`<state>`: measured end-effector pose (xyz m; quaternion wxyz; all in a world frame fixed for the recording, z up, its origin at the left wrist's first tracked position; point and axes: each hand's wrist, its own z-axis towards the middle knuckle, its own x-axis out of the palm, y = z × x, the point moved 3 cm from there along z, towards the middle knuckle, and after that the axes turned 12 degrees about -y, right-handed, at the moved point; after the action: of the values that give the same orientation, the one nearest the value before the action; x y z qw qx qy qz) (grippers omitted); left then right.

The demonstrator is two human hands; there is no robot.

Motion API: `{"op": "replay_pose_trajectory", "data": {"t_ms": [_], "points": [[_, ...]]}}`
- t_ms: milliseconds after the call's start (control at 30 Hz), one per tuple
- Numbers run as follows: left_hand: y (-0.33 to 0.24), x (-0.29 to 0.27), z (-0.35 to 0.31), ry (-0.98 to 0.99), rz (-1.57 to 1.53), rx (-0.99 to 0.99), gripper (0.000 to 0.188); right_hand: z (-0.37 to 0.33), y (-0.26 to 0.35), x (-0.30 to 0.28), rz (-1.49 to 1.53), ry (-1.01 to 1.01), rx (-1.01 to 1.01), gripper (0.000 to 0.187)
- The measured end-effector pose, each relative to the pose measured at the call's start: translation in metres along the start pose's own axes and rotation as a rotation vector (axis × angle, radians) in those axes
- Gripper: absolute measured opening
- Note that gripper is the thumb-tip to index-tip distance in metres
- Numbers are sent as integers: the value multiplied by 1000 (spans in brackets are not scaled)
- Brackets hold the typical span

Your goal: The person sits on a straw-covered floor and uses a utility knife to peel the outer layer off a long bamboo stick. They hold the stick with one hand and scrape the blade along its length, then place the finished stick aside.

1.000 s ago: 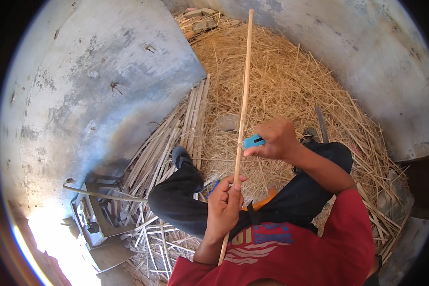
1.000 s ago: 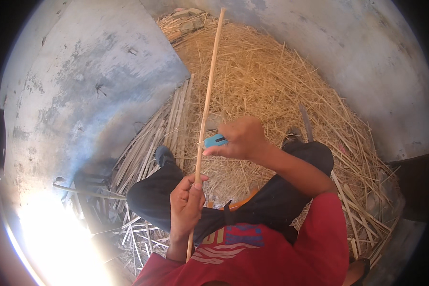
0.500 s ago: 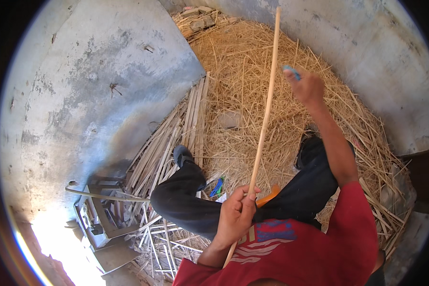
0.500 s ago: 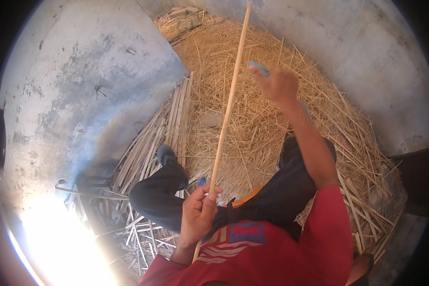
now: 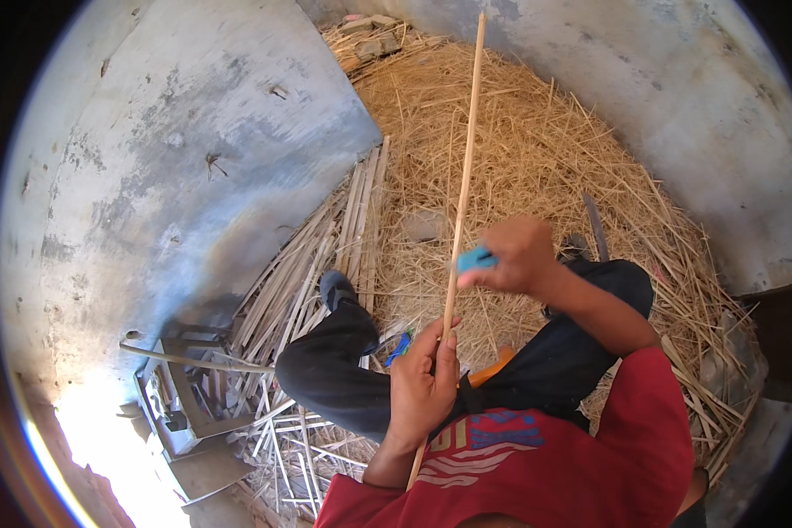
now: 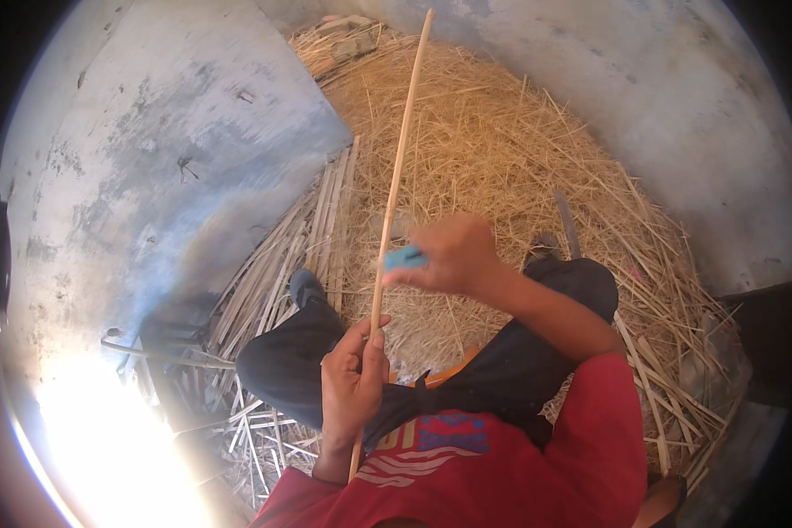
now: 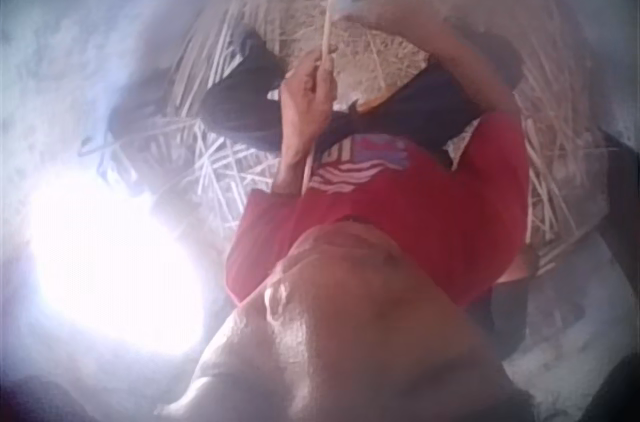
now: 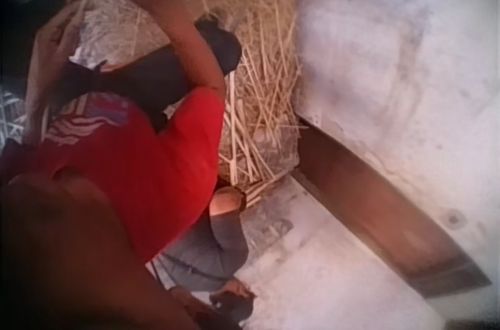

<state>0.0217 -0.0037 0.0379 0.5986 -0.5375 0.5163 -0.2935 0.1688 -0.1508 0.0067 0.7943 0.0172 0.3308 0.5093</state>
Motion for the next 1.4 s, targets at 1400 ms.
{"op": "replay_pose_trajectory", "data": {"t_ms": [1400], "points": [[8,-1,-11,-60,219,174,26,21,-103,-12,-340,-10,327,63]]}}
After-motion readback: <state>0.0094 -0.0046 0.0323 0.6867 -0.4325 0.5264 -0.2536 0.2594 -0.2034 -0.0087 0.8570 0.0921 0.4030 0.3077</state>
